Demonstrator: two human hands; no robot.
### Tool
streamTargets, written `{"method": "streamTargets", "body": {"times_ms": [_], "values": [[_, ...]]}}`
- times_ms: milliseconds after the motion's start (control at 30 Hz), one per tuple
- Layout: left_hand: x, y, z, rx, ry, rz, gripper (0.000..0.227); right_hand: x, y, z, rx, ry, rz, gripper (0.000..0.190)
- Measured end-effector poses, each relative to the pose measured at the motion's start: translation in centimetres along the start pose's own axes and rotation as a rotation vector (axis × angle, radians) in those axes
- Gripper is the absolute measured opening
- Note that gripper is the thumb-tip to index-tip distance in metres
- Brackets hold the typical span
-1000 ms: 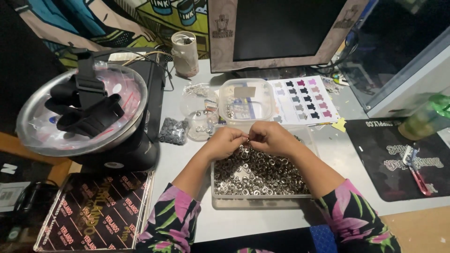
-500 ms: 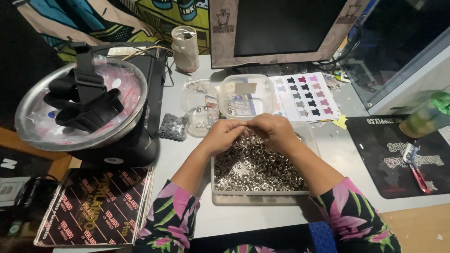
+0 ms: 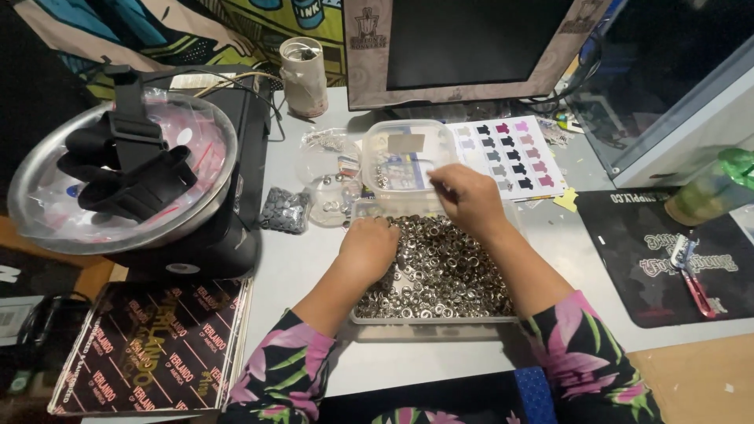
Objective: Sorting and transferring small metal eyelets from a large storage bin into a smaller plastic bag.
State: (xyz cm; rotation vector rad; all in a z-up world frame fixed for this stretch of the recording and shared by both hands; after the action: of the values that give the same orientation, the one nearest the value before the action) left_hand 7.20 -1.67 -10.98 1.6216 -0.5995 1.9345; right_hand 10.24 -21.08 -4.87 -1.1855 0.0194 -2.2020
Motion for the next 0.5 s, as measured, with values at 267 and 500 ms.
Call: {"method": "streamTargets", "body": {"times_ms": [267, 500], "values": [[7.9, -0.2, -0.2, 0.098, -0.201, -0.652, 0.033, 0.5, -11.3, -2.3, 0.277, -0.781, 0.290, 0.003], [5.5, -2.8, 0.4, 0.162, 0.004, -0.807, 0.036, -1.9, -15.4, -3.4, 0.767, -0.636, 0.038, 0.040]]}}
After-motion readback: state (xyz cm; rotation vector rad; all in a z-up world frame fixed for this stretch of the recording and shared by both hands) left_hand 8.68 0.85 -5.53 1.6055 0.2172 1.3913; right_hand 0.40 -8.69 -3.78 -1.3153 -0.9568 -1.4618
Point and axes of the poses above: each hand's wrist, its own z-axis towards the middle knuckle, its own x-axis out of the back of the hand, y = z × x, the point moved 4 cm from there along z, towards the middle knuckle, and after that the axes turned 5 degrees about -z, right-handed, at the moved point
